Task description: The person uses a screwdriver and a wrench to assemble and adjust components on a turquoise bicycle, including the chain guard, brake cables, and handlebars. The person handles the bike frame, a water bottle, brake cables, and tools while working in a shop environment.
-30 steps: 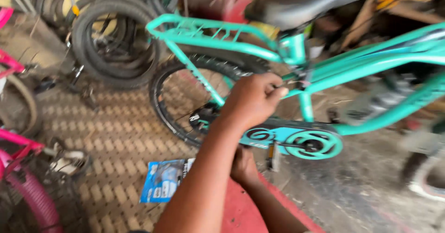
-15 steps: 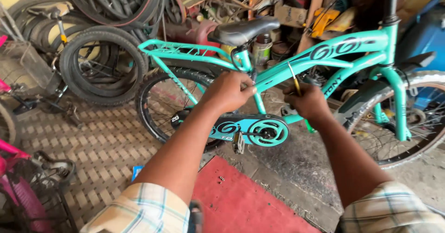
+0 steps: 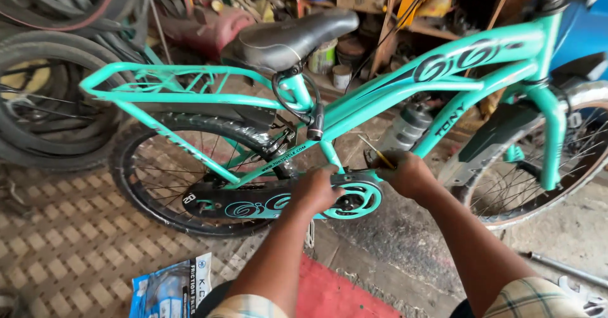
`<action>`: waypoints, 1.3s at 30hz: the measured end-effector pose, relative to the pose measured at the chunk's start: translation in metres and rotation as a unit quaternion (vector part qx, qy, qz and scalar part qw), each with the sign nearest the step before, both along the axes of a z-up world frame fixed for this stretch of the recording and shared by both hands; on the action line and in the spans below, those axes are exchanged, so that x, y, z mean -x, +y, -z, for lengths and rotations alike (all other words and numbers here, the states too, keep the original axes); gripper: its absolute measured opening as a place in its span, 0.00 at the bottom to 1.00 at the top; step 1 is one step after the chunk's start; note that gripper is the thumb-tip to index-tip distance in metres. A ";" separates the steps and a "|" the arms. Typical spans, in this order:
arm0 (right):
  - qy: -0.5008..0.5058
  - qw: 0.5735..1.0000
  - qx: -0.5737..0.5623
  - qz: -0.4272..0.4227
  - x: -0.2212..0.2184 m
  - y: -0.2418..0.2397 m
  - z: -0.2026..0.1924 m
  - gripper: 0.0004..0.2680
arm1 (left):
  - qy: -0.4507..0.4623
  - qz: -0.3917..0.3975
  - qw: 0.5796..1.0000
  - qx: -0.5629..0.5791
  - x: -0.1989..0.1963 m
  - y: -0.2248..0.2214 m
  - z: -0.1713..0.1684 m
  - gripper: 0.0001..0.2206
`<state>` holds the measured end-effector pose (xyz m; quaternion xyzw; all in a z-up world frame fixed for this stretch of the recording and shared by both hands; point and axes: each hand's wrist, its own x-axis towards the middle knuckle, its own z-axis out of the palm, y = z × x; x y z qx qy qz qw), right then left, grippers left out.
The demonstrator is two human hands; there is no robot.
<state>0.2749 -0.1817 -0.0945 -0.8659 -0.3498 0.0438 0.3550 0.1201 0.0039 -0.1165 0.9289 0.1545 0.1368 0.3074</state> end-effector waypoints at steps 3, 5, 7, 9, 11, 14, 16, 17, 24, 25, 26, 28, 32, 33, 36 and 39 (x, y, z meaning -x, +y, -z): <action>-0.013 1.000 -0.017 -0.008 -0.018 0.021 0.021 0.09 | -0.006 0.010 1.000 -0.021 -0.030 0.006 0.017 0.28; 0.038 0.999 -0.022 0.004 -0.023 0.026 0.033 0.09 | -0.023 0.024 0.998 -0.056 -0.043 0.010 0.027 0.27; 0.045 0.998 -0.035 -0.001 -0.027 0.032 0.041 0.08 | -0.003 0.006 0.999 -0.047 -0.053 0.011 0.036 0.24; 0.075 0.996 -0.043 0.016 -0.026 0.036 0.049 0.08 | 0.026 0.009 0.999 -0.037 -0.058 0.013 0.044 0.20; 0.122 0.990 -0.050 0.055 -0.022 0.047 0.054 0.08 | 0.060 0.031 0.997 -0.027 -0.062 0.018 0.047 0.15; 0.041 0.999 -0.026 0.006 -0.024 0.052 0.044 0.09 | -0.005 0.059 0.998 -0.012 -0.064 0.021 0.049 0.17; 0.045 0.999 0.018 0.020 -0.029 0.056 0.036 0.09 | -0.019 0.065 0.998 -0.019 -0.065 0.023 0.048 0.17; 0.050 0.997 0.043 0.025 -0.030 0.058 0.036 0.09 | -0.023 0.067 0.997 -0.021 -0.063 0.022 0.049 0.17; 0.012 0.998 0.069 0.004 -0.033 0.066 0.055 0.09 | 0.022 0.056 0.998 -0.016 -0.066 0.024 0.047 0.09; -0.003 0.997 0.078 0.003 -0.035 0.065 0.054 0.09 | 0.033 0.052 0.998 -0.013 -0.068 0.024 0.044 0.10; -0.019 0.996 0.087 0.002 -0.035 0.064 0.053 0.08 | 0.044 0.048 0.998 -0.009 -0.069 0.024 0.043 0.11; 0.023 0.992 0.121 0.006 -0.035 0.061 0.054 0.08 | 0.038 0.059 0.997 -0.024 -0.068 0.022 0.044 0.14; 0.023 0.993 0.115 -0.020 -0.038 0.058 0.061 0.08 | 0.025 0.053 0.998 -0.032 -0.068 0.021 0.046 0.13; 0.001 0.993 0.120 -0.021 -0.039 0.058 0.063 0.08 | 0.035 0.060 0.997 -0.030 -0.069 0.021 0.046 0.13; -0.024 0.991 0.127 -0.024 -0.041 0.060 0.061 0.08 | 0.054 0.069 0.996 -0.026 -0.071 0.024 0.045 0.13; 0.038 0.993 0.111 -0.024 -0.036 0.062 0.047 0.08 | 0.059 0.062 0.996 -0.026 -0.071 0.026 0.043 0.14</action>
